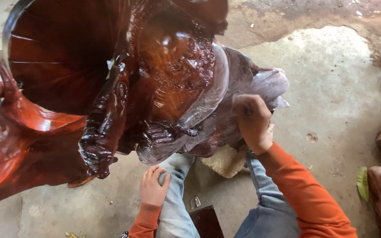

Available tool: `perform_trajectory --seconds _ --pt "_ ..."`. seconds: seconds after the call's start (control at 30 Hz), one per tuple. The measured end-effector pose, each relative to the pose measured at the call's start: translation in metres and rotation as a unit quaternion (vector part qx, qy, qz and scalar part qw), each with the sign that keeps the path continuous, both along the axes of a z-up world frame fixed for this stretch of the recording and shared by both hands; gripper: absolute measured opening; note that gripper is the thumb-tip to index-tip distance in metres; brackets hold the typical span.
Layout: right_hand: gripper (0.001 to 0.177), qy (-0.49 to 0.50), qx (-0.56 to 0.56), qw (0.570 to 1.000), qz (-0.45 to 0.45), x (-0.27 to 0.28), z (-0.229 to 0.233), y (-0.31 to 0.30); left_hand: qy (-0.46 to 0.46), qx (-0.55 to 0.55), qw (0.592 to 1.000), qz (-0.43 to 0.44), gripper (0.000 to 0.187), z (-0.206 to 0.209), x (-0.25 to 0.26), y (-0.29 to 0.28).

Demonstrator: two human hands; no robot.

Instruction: Hand-sanding an intricate wooden sculpture to smooth the surface and prepare it for finishing.

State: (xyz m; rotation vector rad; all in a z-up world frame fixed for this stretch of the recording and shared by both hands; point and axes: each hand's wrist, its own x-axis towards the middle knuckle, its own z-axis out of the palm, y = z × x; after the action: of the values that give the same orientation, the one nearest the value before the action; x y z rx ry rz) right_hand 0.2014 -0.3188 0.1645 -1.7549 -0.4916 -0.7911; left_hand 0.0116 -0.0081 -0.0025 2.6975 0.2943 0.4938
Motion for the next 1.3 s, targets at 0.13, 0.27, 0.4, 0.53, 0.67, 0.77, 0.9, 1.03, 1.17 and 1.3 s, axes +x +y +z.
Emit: perform_trajectory --seconds 0.13,0.27,0.4,0.53,0.67,0.77,0.9,1.03,1.17,1.3 --pt "0.007 0.094 0.103 0.989 -0.04 0.007 -0.013 0.01 0.002 0.008 1.0 -0.006 0.023 -0.001 -0.003 -0.005" --pt "0.011 0.037 0.129 0.98 -0.15 0.017 -0.028 0.031 -0.007 0.002 1.0 -0.027 0.023 0.003 -0.006 -0.008" --pt "0.022 0.011 0.315 0.948 -0.028 0.006 -0.042 0.069 -0.023 -0.017 0.999 -0.044 0.021 0.012 -0.009 -0.013" --pt "0.011 0.042 0.326 0.943 -0.057 -0.004 -0.026 0.064 -0.012 -0.01 0.999 -0.04 0.022 0.005 -0.014 -0.011" --pt "0.004 0.089 0.384 0.918 -0.037 -0.003 -0.019 0.059 0.002 -0.006 1.0 -0.025 0.02 0.003 -0.011 -0.013" --pt "0.01 0.094 0.334 0.937 -0.028 -0.006 -0.031 0.067 0.009 -0.005 1.0 -0.024 0.02 0.003 -0.01 -0.017" --pt "0.008 0.102 0.385 0.917 -0.016 -0.002 -0.024 0.052 0.0 -0.006 1.0 -0.025 0.02 0.0 -0.009 -0.022" --pt "0.006 0.06 0.447 0.892 -0.025 0.012 -0.024 0.047 0.002 -0.019 0.999 -0.028 0.021 0.0 -0.009 -0.016" --pt "0.017 0.029 0.336 0.941 -0.039 0.005 -0.039 0.063 -0.001 -0.017 0.999 -0.032 0.021 -0.001 -0.007 -0.016" --pt "0.012 0.023 0.356 0.934 -0.025 0.019 -0.041 0.054 0.026 -0.001 1.0 -0.016 0.022 -0.004 -0.01 -0.016"
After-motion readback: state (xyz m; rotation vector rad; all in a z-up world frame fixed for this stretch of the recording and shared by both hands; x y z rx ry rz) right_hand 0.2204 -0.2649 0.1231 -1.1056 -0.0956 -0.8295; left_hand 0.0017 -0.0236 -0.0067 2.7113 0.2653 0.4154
